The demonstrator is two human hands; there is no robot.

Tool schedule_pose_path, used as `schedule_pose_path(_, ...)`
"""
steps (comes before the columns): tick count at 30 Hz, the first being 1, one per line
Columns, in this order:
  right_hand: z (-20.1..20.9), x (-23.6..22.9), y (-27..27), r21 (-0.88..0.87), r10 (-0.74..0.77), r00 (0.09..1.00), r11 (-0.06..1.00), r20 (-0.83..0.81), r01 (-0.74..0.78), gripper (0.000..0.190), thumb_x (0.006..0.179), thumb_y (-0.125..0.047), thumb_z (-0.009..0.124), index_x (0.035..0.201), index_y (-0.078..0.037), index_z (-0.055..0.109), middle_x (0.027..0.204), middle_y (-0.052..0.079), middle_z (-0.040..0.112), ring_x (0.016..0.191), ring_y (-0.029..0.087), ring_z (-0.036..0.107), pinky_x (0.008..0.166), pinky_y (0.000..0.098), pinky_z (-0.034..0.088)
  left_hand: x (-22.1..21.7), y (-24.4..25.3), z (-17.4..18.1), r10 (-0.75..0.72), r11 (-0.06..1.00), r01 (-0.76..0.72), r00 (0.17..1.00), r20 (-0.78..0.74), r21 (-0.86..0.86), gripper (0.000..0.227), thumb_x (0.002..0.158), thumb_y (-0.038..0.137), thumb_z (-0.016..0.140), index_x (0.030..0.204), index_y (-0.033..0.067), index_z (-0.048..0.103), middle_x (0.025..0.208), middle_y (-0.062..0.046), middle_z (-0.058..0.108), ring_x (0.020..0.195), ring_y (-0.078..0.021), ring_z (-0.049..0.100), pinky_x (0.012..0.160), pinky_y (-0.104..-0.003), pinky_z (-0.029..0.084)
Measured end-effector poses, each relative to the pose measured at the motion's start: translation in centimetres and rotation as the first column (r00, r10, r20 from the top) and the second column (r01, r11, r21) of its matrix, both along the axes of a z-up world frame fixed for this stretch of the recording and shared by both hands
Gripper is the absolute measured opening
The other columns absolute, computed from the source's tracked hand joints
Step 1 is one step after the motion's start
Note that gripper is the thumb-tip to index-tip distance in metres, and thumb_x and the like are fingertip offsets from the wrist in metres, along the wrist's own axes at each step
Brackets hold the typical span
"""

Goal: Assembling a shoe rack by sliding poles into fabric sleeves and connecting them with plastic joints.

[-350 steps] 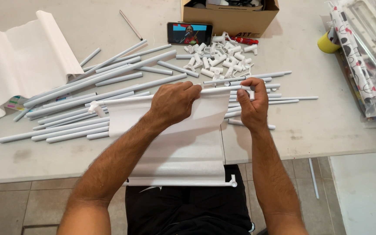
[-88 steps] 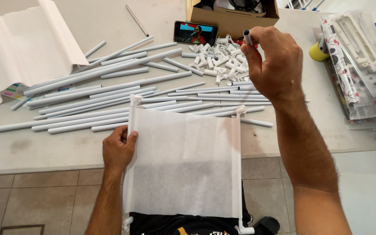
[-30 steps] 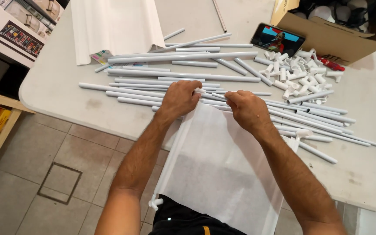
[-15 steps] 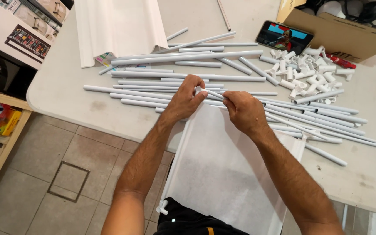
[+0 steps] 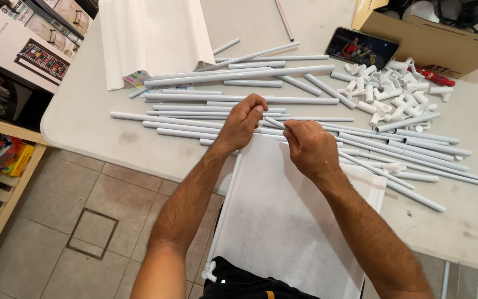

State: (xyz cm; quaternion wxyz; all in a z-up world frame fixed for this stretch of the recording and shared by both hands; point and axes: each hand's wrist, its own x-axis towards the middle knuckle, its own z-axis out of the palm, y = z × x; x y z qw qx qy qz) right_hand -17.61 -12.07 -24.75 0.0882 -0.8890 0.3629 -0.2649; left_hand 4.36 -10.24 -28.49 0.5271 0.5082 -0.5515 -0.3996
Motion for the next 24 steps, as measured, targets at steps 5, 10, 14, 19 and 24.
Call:
schedule_pose_path(5, -0.3, 0.4, 0.9, -0.007, -0.029, 1.0, 1.0, 0.005, 0.029, 0.013, 0.103, -0.02, 0.066, 0.11, -0.013, 0.074, 0.085, 0.005, 0.072, 0.081, 0.02, 0.073, 0.07, 0.0298, 0.061, 0.0, 0.3, 0.7, 0.034, 0.999, -0.033, 0.997, -0.075, 0.019, 0.021, 0.103, 0.015, 0.044, 0.102, 0.0131, 0.064, 0.07, -0.003, 0.055, 0.064, -0.0127, 0.059, 0.064, -0.029, 0.055)
schedule_pose_path(10, 0.0, 0.7, 2.0, 0.009, -0.05, 0.999, 0.999, 0.017, 0.05, 0.014, 0.102, -0.02, 0.066, 0.11, -0.011, 0.074, 0.085, 0.007, 0.072, 0.082, 0.022, 0.074, 0.07, 0.0315, 0.062, 0.0, 0.8, 1.5, 0.051, 0.999, -0.051, 0.994, -0.092, 0.0, 0.021, 0.101, 0.014, 0.043, 0.101, 0.0128, 0.065, 0.068, -0.004, 0.054, 0.064, -0.0131, 0.058, 0.064, -0.03, 0.052)
schedule_pose_path(14, 0.0, 1.2, 2.6, 0.038, -0.046, 0.997, 0.998, 0.059, 0.043, 0.014, 0.102, -0.018, 0.066, 0.109, -0.009, 0.074, 0.085, 0.01, 0.073, 0.081, 0.025, 0.074, 0.068, 0.0334, 0.062, 0.3, 1.0, 1.9, 0.057, 0.998, -0.058, 0.995, -0.079, -0.004, 0.022, 0.1, 0.013, 0.043, 0.101, 0.0125, 0.066, 0.067, -0.003, 0.054, 0.063, -0.0128, 0.058, 0.064, -0.03, 0.051)
schedule_pose_path(19, 0.7, 1.7, 2.7, -0.06, -0.037, 0.999, 0.997, 0.003, 0.037, 0.009, 0.099, -0.012, 0.069, 0.107, -0.012, 0.074, 0.084, 0.005, 0.073, 0.08, 0.02, 0.073, 0.07, 0.0305, 0.062, 0.6, 1.7, 3.0, 0.014, 1.0, -0.014, 1.0, 0.007, 0.002, 0.024, 0.097, 0.012, 0.044, 0.099, 0.0106, 0.068, 0.065, -0.003, 0.053, 0.061, -0.0138, 0.055, 0.062, -0.032, 0.048)
schedule_pose_path(24, -1.9, 1.0, 0.6, -0.395, 0.024, 0.998, 0.918, -0.052, -0.043, 0.013, 0.097, -0.01, 0.069, 0.106, -0.018, 0.071, 0.092, 0.001, 0.065, 0.09, 0.021, 0.068, 0.076, 0.0328, 0.056, 0.6, 2.2, 3.5, -0.048, 0.999, 0.048, 0.998, 0.043, 0.004, 0.027, 0.096, 0.011, 0.044, 0.099, 0.0099, 0.07, 0.063, -0.001, 0.049, 0.059, -0.0122, 0.051, 0.06, -0.03, 0.047)
